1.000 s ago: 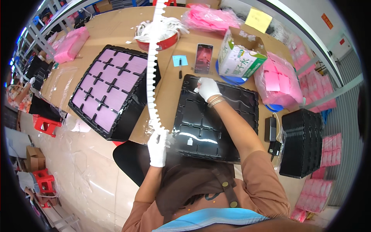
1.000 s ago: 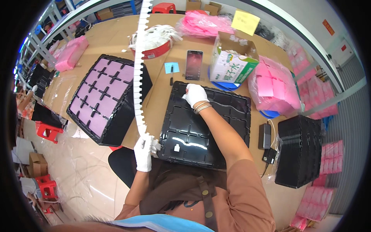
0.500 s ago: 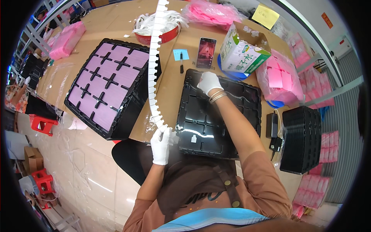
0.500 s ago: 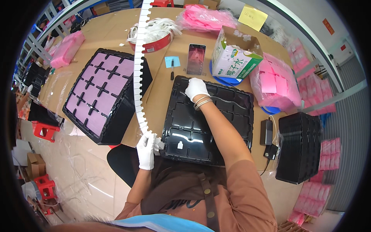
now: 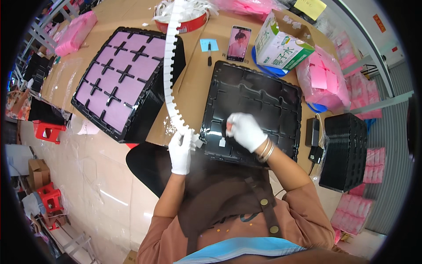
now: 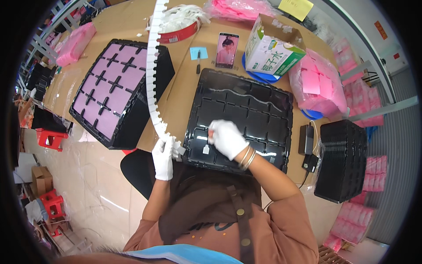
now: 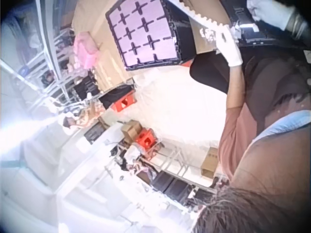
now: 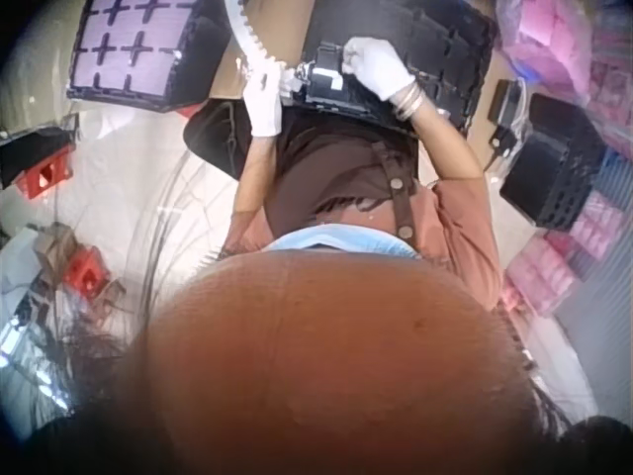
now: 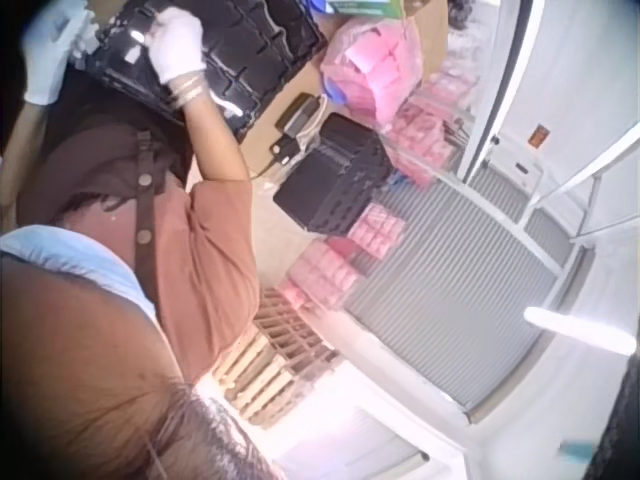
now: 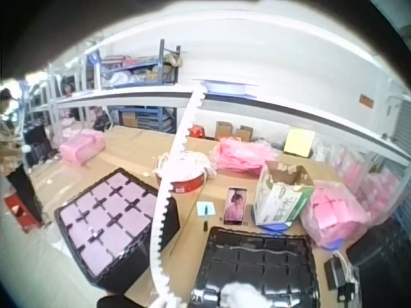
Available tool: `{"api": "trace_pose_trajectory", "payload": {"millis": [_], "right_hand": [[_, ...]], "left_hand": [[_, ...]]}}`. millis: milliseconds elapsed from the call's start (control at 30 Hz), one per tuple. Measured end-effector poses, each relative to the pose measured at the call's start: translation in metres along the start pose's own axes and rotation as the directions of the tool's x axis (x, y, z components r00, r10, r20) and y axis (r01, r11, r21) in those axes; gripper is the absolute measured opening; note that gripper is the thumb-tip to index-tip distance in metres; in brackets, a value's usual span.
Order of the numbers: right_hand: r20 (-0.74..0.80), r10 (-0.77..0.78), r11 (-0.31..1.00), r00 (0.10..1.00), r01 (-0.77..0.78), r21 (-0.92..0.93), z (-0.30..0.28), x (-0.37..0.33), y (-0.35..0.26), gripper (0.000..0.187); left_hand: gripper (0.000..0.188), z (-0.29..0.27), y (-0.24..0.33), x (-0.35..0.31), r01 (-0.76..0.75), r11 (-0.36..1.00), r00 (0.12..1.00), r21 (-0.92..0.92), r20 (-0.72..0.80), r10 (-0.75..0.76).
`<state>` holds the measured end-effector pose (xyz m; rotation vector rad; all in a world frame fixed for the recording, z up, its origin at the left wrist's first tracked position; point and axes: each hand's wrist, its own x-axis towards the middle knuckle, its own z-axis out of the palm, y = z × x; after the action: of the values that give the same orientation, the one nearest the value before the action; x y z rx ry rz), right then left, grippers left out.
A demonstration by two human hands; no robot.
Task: The person applies white adhesive strips to the surface of a black plastic tray and then places a pink foam insert into the tray. This process is repeated for multiple trays, with the person handling the trays, adhesive strips, and foam inserts by hand.
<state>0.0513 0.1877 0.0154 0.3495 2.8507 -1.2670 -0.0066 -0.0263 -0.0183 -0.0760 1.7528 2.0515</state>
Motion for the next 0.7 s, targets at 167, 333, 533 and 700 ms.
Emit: {"api": "trace_pose_trajectory", "payload": {"millis": [167,333,533,700], "right_hand": [[0.002,-0.073,0.976,0.997,0.072,-0.207,0.034,-0.026,-0.008,0.003],[-0.004,-0.026,0.959,1.000,0.024,-0.284,0.033,-0.025,-0.013,0.008],[0.201,0.050,0.997,0.978,-0.038,-0.065,0.022,-0.019,-0.009,0.009],[0.016,0.027,0.997,0.999,-0.026,-0.079,0.016,-0.021,-0.009,0.010]], "left_hand": [[0.023,0.005,0.002,-0.001,-0.001,0.999,1.000,-0.037,-0.019,0.001],[0.022,-0.004,-0.002,-0.004,-0.014,0.999,1.000,-0.043,0.014,0.014],[0.022,-0.006,-0.004,-0.007,-0.035,0.995,0.999,-0.091,0.021,0.037],[0.022,-0.009,-0.003,-0.009,-0.023,0.996,0.999,-0.083,0.029,0.026]]}}
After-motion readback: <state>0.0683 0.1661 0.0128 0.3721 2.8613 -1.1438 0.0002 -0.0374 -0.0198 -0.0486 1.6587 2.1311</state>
